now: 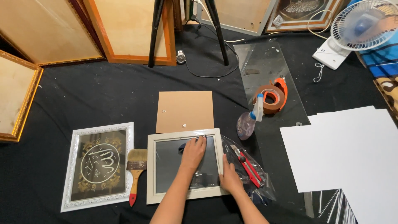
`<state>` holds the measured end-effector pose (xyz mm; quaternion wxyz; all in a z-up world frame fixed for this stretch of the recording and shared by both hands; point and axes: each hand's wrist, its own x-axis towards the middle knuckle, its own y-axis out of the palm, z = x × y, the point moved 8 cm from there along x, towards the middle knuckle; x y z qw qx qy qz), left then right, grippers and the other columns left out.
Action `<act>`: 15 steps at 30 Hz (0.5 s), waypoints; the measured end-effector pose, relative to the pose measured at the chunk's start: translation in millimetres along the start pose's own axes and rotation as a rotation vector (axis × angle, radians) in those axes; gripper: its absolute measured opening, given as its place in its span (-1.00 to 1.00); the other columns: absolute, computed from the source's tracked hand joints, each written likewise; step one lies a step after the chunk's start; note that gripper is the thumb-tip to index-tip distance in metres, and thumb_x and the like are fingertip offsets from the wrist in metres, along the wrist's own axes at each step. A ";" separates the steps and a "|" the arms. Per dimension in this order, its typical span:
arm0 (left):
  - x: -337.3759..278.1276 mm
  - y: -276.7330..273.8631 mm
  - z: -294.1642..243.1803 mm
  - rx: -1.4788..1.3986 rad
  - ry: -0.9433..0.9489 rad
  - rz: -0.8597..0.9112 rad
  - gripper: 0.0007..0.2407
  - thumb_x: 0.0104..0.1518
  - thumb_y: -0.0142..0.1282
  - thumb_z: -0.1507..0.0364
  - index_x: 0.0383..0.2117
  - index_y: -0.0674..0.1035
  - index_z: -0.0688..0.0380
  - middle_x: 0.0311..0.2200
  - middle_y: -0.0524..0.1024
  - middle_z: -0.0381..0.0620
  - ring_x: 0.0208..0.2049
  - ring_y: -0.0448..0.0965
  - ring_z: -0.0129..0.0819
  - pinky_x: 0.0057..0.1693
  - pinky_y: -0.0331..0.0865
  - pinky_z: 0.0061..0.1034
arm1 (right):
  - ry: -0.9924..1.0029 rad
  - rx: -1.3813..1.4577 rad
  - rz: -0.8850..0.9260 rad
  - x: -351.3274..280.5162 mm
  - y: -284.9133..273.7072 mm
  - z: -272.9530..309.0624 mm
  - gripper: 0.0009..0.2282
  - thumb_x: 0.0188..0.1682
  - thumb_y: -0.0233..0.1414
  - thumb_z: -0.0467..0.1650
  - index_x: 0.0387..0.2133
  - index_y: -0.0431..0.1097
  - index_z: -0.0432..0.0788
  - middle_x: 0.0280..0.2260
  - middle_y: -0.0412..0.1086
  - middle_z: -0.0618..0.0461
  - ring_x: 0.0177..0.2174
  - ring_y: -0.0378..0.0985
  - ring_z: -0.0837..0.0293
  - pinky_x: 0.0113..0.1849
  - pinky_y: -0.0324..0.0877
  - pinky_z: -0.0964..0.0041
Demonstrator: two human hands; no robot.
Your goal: Cleaning a glass pane for a picture frame using a brush to dust, then spray cleaner and a cloth to wipe the surface.
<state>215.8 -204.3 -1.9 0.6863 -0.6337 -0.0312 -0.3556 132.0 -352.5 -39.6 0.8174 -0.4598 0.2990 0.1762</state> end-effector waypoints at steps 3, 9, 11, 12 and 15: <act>-16.8 -7.5 26.1 0.046 -0.008 0.020 -0.69 0.07 0.12 0.55 -0.01 0.57 0.11 -0.16 0.52 -0.16 -0.37 0.41 -0.21 -0.29 0.33 -0.40 | -0.014 -0.012 -0.005 0.7 1.5 -1.2 -0.20 0.13 -0.08 -0.34 0.47 -0.61 0.15 0.11 0.08 -0.14 -0.25 0.50 -0.21 -0.22 0.41 -0.09; -62.0 -8.6 83.3 0.066 0.012 0.025 -0.62 0.00 0.13 0.59 0.02 0.57 0.13 -0.07 0.52 -0.06 -0.37 0.45 -0.16 -0.32 0.37 -0.33 | 0.018 0.021 0.015 -2.1 -1.3 1.1 -0.22 0.14 -0.09 -0.35 0.47 -0.60 0.19 0.18 0.04 -0.17 -0.15 0.50 -0.21 -0.11 0.42 -0.15; -74.3 -12.3 105.8 0.090 0.002 0.039 -0.63 0.00 0.13 0.58 0.01 0.57 0.15 -0.09 0.52 -0.05 -0.38 0.45 -0.15 -0.33 0.38 -0.33 | 0.023 0.030 0.016 -3.3 -2.9 2.3 -0.22 0.13 -0.10 -0.35 0.47 -0.59 0.19 0.20 0.03 -0.16 -0.11 0.49 -0.24 -0.10 0.41 -0.18; -81.1 -14.0 117.2 0.111 -0.008 0.055 -0.64 -0.01 0.13 0.58 -0.01 0.57 0.17 -0.10 0.52 -0.03 -0.38 0.45 -0.15 -0.34 0.40 -0.33 | 0.030 0.040 0.017 -4.3 -3.2 2.4 -0.23 0.13 -0.10 -0.35 0.47 -0.58 0.20 0.21 0.02 -0.16 -0.08 0.48 -0.26 -0.08 0.39 -0.22; -109.3 -4.8 152.1 0.173 -0.098 0.140 -0.59 0.02 0.12 0.63 0.08 0.53 0.20 -0.05 0.48 -0.05 -0.36 0.39 -0.17 -0.26 0.41 -0.39 | 0.043 0.010 0.029 -3.0 -2.2 1.6 -0.22 0.15 -0.10 -0.33 0.46 -0.61 0.22 0.23 0.01 -0.14 -0.06 0.48 -0.23 -0.05 0.39 -0.21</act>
